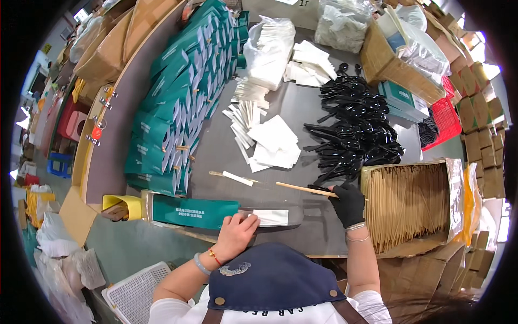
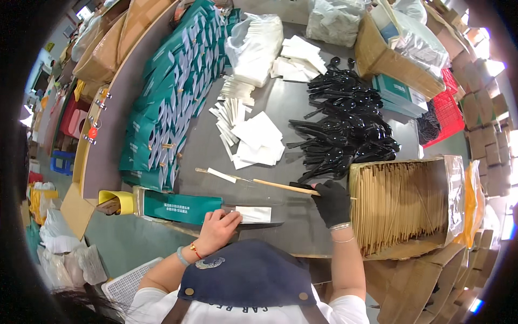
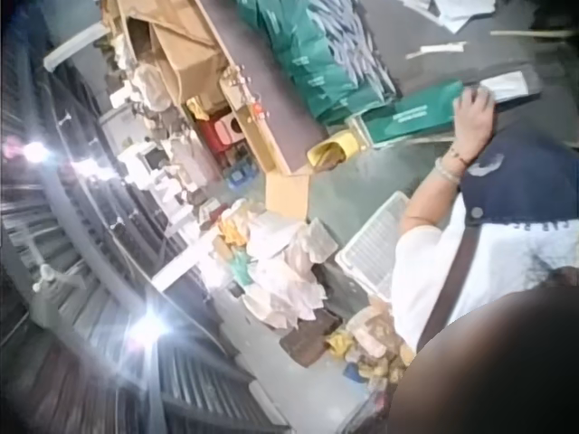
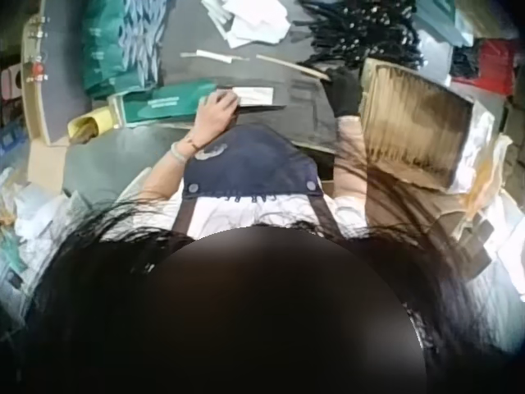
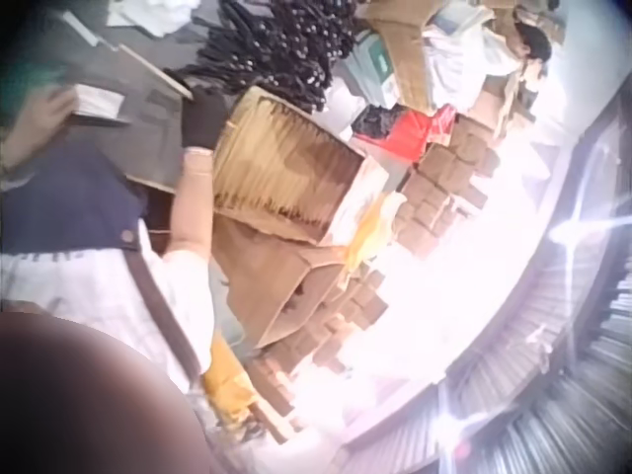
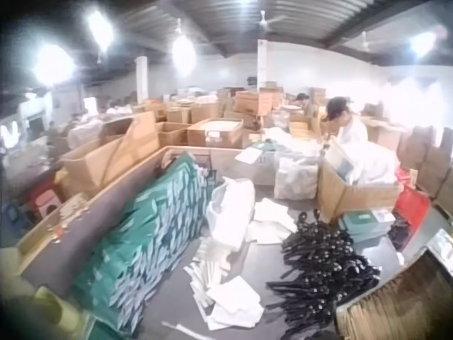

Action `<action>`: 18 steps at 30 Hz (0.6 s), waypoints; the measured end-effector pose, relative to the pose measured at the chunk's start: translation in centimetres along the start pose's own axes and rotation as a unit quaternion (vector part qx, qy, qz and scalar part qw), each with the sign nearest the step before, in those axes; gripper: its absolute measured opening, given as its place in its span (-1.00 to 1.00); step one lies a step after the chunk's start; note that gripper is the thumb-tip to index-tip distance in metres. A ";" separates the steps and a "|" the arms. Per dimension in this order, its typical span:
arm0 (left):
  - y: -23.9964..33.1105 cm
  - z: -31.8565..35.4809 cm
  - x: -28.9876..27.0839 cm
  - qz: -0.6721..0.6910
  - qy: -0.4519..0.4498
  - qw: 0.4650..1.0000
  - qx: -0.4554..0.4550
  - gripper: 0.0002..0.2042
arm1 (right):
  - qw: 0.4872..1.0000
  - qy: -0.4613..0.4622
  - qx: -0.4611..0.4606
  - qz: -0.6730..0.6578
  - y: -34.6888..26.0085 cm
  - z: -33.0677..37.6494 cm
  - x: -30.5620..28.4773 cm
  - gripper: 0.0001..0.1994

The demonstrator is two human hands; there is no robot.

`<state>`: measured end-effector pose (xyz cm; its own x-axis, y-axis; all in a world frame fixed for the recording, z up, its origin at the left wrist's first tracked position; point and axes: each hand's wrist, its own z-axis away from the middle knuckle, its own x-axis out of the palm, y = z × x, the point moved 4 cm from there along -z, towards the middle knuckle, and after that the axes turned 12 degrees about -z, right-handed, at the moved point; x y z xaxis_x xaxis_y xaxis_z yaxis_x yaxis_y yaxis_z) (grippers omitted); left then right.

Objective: Packing chopsticks and small plastic components into paper sleeves at a workstation.

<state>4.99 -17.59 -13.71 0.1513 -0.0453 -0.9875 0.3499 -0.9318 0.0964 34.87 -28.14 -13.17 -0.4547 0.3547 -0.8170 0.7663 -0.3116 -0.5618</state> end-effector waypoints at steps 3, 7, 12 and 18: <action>0.0 1.0 0.9 -0.038 -0.006 0.999 0.001 -0.53 | 0.998 -0.038 -0.031 -0.033 -2.3 0.0 1.9 -0.80; 0.2 0.9 0.4 -0.025 -0.005 1.000 -0.007 -0.70 | 0.971 -0.208 -0.058 -0.104 -7.8 2.2 9.5 -0.73; -1.8 2.0 -0.4 0.036 -0.034 0.999 -0.018 -0.53 | 0.975 -0.182 -0.046 -0.118 -9.1 2.5 8.5 -0.63; -5.6 1.6 -1.3 0.066 -0.031 0.994 -0.085 -0.28 | 0.969 -0.206 -0.135 0.010 -6.4 4.6 6.1 -0.59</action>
<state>1.37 -12.90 -13.13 0.1514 -0.1905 -0.9699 0.4823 -0.8423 0.2407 25.13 -28.00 -15.13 -0.5376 -0.0478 -0.8418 0.8430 -0.0526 -0.5354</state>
